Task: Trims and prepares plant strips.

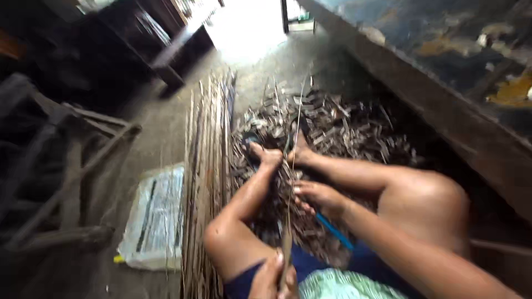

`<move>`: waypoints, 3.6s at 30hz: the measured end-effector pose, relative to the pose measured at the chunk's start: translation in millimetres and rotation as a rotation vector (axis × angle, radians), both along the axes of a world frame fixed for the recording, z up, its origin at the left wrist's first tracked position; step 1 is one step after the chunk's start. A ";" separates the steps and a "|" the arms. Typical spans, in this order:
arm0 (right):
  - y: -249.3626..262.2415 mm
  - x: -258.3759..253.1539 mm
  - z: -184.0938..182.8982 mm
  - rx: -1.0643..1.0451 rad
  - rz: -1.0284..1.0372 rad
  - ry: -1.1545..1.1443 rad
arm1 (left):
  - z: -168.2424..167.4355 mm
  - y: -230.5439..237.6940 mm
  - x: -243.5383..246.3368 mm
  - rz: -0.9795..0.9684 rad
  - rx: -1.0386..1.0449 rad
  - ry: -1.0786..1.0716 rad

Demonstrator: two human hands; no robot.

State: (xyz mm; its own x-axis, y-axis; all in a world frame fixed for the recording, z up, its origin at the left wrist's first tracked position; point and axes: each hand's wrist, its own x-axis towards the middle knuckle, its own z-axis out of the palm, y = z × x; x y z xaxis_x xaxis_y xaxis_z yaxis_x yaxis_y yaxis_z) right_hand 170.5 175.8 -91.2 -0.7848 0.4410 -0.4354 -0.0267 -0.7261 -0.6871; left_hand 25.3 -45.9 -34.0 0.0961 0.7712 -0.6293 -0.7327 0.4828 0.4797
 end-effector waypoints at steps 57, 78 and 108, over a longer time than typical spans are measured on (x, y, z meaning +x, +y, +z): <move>-61.8 35.3 8.9 -0.065 0.335 0.251 | -5.3 -1.3 14.7 0.034 0.259 0.376; -62.5 34.2 20.2 -0.023 0.287 0.173 | -4.6 -8.0 16.6 -0.002 0.288 0.630; -60.1 30.1 32.1 -0.015 0.200 0.102 | -14.9 -19.8 12.4 -0.117 0.418 1.160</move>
